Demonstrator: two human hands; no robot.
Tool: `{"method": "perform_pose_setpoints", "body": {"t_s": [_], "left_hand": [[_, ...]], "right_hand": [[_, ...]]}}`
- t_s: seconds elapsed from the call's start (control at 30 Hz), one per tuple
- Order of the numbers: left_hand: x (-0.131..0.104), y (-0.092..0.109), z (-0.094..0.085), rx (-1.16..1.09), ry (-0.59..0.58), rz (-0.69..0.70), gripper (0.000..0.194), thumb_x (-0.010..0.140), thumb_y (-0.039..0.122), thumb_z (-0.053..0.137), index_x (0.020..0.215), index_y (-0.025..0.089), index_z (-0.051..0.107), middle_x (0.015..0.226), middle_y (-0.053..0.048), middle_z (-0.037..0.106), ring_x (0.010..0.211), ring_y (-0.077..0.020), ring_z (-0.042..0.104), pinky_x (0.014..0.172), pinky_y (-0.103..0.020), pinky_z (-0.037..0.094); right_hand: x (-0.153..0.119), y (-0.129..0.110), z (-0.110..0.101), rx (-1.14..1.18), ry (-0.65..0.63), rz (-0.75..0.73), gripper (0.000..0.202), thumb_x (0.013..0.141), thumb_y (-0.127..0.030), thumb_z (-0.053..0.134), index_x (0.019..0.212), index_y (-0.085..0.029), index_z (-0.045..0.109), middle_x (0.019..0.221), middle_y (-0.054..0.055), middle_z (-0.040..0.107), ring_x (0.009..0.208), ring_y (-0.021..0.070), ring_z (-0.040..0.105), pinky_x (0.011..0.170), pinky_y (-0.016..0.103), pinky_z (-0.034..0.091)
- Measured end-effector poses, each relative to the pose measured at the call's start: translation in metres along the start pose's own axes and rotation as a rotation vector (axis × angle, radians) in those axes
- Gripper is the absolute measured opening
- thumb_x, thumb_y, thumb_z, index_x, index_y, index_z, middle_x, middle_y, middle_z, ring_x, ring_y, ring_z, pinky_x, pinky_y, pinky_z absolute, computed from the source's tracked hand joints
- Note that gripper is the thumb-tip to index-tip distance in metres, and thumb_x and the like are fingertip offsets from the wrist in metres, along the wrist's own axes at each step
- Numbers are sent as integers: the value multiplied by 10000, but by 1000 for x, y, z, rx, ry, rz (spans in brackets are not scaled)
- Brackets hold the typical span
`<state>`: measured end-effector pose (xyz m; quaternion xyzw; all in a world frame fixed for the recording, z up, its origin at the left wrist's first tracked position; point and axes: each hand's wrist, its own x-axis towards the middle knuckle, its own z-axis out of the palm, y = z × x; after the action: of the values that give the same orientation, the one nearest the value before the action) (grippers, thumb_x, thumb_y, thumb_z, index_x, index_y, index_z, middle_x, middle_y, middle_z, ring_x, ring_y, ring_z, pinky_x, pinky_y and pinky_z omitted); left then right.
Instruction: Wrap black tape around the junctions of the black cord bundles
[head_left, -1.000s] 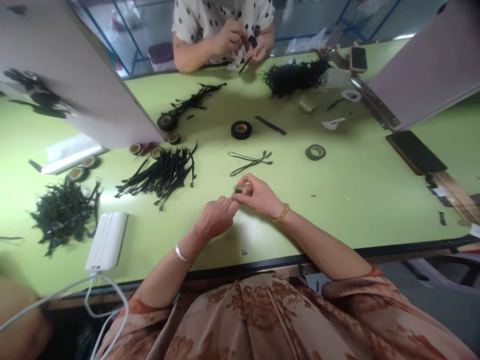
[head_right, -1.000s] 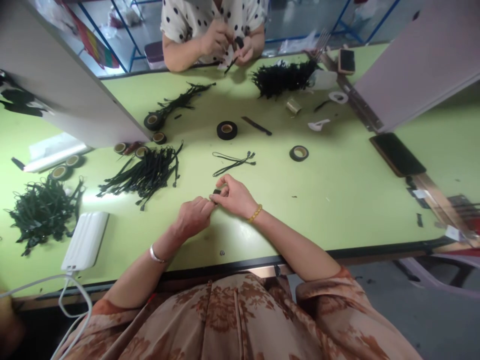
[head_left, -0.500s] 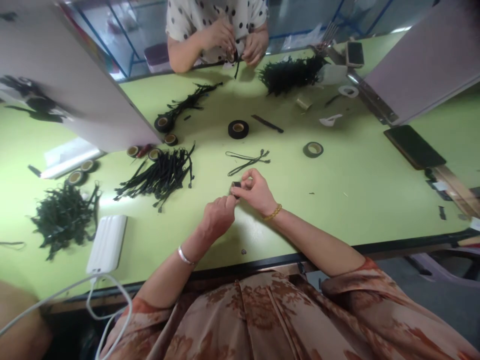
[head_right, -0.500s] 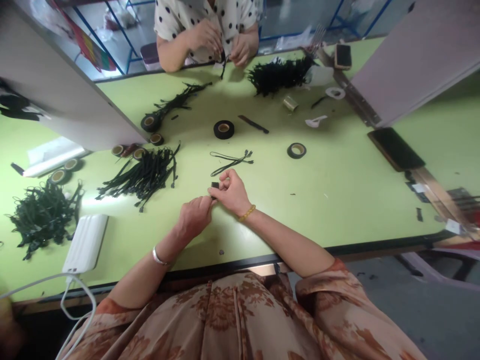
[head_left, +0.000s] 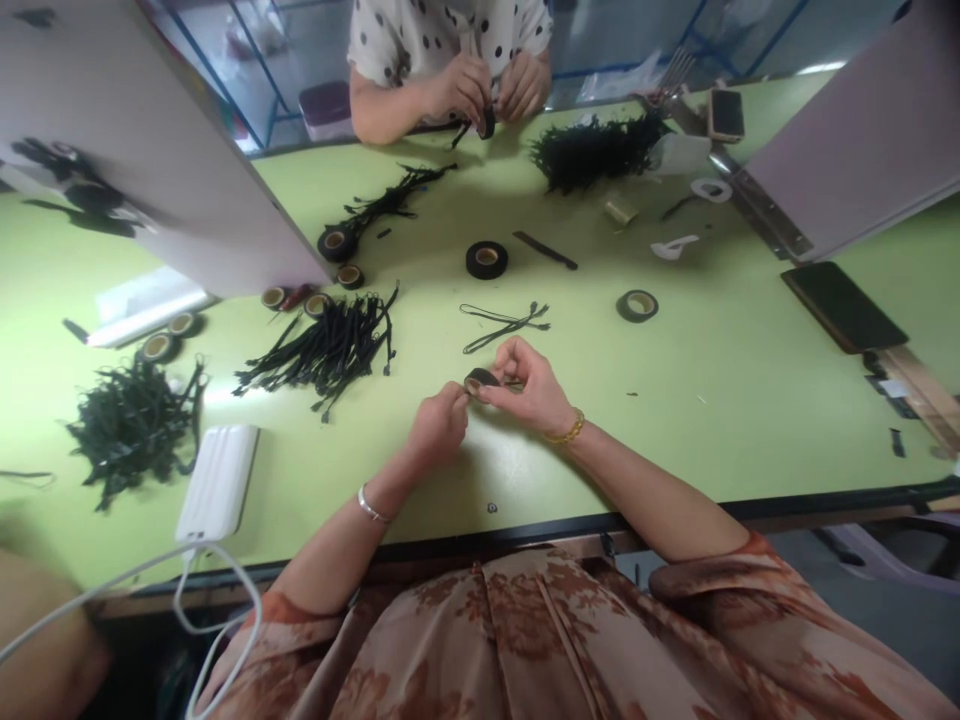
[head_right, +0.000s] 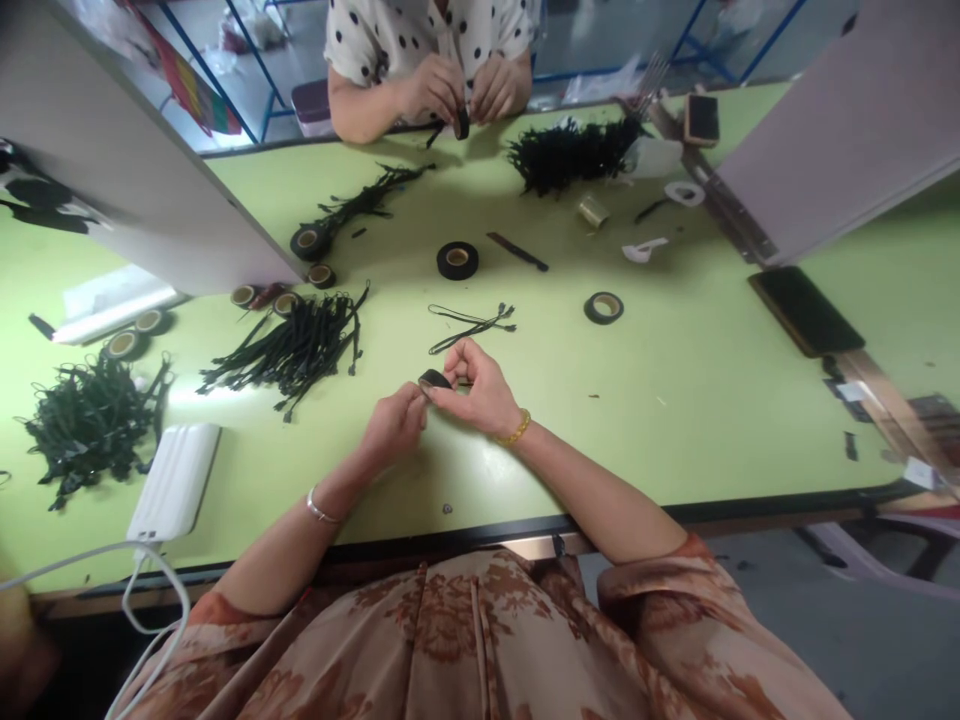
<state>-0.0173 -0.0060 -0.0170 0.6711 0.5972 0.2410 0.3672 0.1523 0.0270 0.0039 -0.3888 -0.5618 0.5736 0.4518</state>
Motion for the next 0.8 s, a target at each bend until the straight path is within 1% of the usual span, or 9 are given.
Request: {"method": "perform_pose_setpoints", "body": {"t_s": [0.1,0.2,0.3,0.4,0.5,0.57,0.67,0.73,0.8], "left_hand": [[5,-2,-6,-321,-18,-116,176,888,300,434,746,198,456,575,53,441,495,-84,363,508,-223,307],[10,-3,-11,-622,-64,-263,191,859,361,469,754,205,432,534,90,322,423,-58,225,424,-206,197],[11,-4,-14,-662,-45,-224,283,810,439,568,734,198,441,509,101,321,423,-45,220,425,-197,178],[7,-4,-14,-504,-4,-93,297,772,428,640,722,179,487,522,79,425,462,-49,311,464,-194,240],[2,-3,-12,-230,37,41,231,835,385,580,743,174,554,557,48,512,501,-74,391,510,-210,300],[-1,-3,-10,29,59,169,232,884,352,521,747,177,591,600,15,568,548,-99,451,543,-228,316],[-4,-3,-7,421,74,378,328,940,349,452,695,178,587,627,-32,589,583,-125,480,520,-262,236],[-5,-2,-6,578,77,489,389,971,369,411,670,178,566,604,-42,561,572,-131,467,503,-287,173],[-6,-1,-6,643,83,567,410,992,371,379,676,180,556,593,-40,537,570,-132,459,501,-300,161]], "right_hand": [[-1,-4,-5,-65,-84,-24,374,709,-334,778,825,-219,442,624,-57,553,574,112,532,581,263,416],[1,-6,-9,-150,-183,-7,320,759,-415,724,778,-210,478,642,-30,581,600,129,561,602,279,443],[4,-9,-12,-274,-256,-24,288,777,-432,689,723,-201,527,674,-3,598,625,136,551,630,296,460],[8,-11,-14,-310,-148,-87,240,791,-401,670,750,-196,552,729,18,618,666,145,555,676,312,475],[10,-11,-17,-361,-35,-74,215,821,-380,641,786,-190,546,759,30,633,666,144,561,655,297,463],[11,-11,-18,-404,-103,12,205,848,-376,614,807,-187,546,717,25,649,617,142,568,605,281,443],[10,-11,-17,-457,-270,171,206,875,-388,585,844,-184,573,591,1,644,506,136,558,539,259,402],[10,-11,-14,-478,-324,241,204,871,-386,591,862,-182,597,538,-13,630,472,131,552,520,247,388],[9,-8,-11,-462,-310,275,196,843,-372,621,866,-178,613,518,-25,613,462,122,537,508,237,376]]}}
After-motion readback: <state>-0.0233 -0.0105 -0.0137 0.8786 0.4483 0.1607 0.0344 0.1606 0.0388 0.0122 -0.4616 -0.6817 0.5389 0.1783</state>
